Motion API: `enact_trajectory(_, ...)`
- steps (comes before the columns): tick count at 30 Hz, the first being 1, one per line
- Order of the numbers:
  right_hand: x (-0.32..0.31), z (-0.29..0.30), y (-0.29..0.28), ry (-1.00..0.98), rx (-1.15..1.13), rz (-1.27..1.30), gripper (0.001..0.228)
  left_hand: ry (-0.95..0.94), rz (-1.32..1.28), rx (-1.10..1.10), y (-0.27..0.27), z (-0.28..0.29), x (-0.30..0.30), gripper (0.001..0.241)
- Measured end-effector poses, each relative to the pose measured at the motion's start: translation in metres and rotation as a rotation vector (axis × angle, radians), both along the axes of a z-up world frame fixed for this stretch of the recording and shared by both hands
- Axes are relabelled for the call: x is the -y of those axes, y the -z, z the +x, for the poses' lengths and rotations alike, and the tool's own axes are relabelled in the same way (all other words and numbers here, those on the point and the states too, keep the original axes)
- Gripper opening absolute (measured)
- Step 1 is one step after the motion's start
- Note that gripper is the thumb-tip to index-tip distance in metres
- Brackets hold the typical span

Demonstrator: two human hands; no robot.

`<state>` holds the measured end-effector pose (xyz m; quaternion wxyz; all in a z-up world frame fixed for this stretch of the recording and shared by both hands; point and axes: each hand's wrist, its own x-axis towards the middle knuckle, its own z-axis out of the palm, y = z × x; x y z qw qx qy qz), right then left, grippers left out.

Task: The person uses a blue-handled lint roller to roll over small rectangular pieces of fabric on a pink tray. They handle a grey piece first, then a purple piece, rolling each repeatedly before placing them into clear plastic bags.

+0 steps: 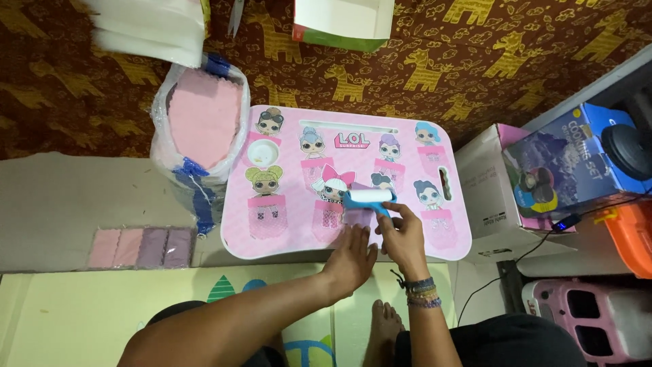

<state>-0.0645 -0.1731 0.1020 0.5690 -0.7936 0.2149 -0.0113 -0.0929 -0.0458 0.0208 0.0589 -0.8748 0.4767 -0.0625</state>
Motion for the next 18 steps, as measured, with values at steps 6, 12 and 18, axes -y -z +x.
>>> enact_trajectory(6,-0.004,0.014,0.002,-0.025,0.023,-0.016,0.04,-0.024,-0.026,-0.017,0.01,0.0,0.007,0.05)
enact_trajectory(12,-0.007,0.021,0.0,-0.046,0.043,-0.032,0.04,-0.013,-0.038,0.009,0.005,0.001,0.003,0.044)
enact_trajectory(18,-0.007,0.026,0.002,-0.056,0.045,-0.064,0.04,-0.019,-0.03,0.008,0.011,0.0,0.006,0.043)
